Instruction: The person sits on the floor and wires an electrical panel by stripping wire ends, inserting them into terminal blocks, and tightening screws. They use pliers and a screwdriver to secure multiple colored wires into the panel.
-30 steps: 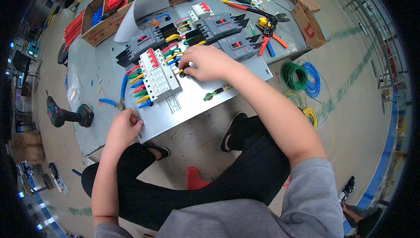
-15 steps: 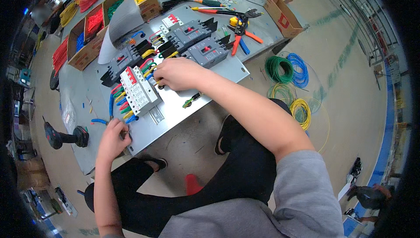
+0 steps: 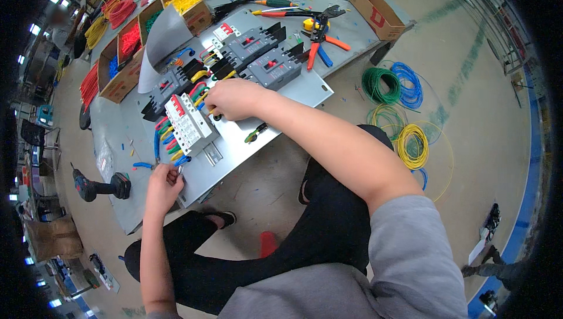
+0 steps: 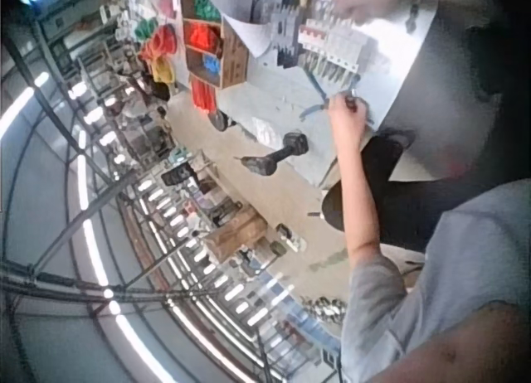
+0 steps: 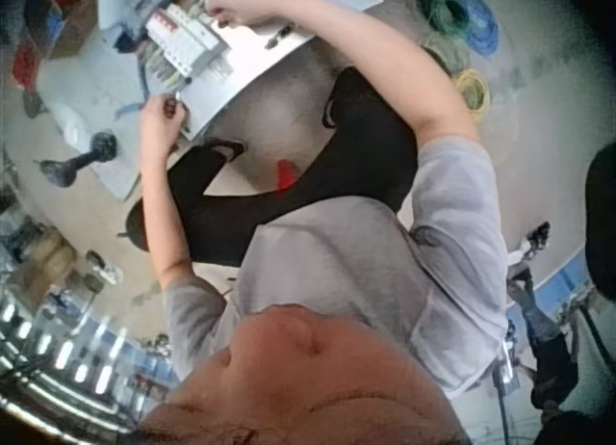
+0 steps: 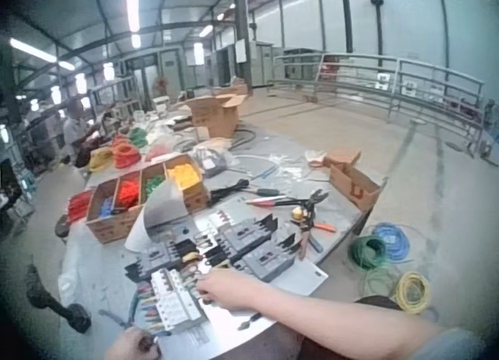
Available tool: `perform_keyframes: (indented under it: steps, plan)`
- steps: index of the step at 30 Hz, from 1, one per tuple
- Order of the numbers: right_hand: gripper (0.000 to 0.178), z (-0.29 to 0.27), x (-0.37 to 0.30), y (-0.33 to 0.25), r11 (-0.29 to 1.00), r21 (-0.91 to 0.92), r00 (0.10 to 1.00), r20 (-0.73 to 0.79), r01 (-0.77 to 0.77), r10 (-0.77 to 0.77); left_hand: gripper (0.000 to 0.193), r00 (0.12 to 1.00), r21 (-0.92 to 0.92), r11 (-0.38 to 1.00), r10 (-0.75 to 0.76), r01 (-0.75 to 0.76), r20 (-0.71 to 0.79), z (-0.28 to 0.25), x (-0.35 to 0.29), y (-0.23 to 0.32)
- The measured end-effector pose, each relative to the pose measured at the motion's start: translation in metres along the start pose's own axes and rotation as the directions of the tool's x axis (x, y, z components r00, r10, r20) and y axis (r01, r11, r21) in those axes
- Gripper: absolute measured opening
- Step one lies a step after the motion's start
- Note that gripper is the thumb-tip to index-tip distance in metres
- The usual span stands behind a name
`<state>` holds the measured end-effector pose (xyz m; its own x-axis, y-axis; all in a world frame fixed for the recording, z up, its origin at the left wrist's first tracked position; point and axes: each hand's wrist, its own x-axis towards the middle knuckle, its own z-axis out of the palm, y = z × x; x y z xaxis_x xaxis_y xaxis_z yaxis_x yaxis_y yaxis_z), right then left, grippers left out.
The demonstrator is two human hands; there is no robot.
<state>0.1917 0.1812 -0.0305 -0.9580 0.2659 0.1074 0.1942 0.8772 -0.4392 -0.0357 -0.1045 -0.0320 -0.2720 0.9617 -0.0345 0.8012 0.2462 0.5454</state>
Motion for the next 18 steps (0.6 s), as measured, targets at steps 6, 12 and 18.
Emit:
perform_keyframes:
  steps: [6,12,18]
  plan:
    - [0.015,0.003,0.005,-0.004,1.000,0.004,1.000,-0.001,0.007,-0.007,0.008,0.994,-0.007,1.000,-0.031,0.030,-0.109,0.013,-0.010,-0.009]
    - [0.012,-0.002,0.001,-0.003,0.998,0.046,0.998,0.051,-0.031,0.028,0.007,0.977,-0.235,0.951,-0.180,0.203,0.115,-0.013,-0.007,0.008]
    - [0.011,-0.003,0.009,-0.003,0.997,0.042,0.996,0.072,-0.063,0.060,0.006,0.984,-0.558,0.814,-0.175,0.160,0.027,-0.026,0.023,0.045]
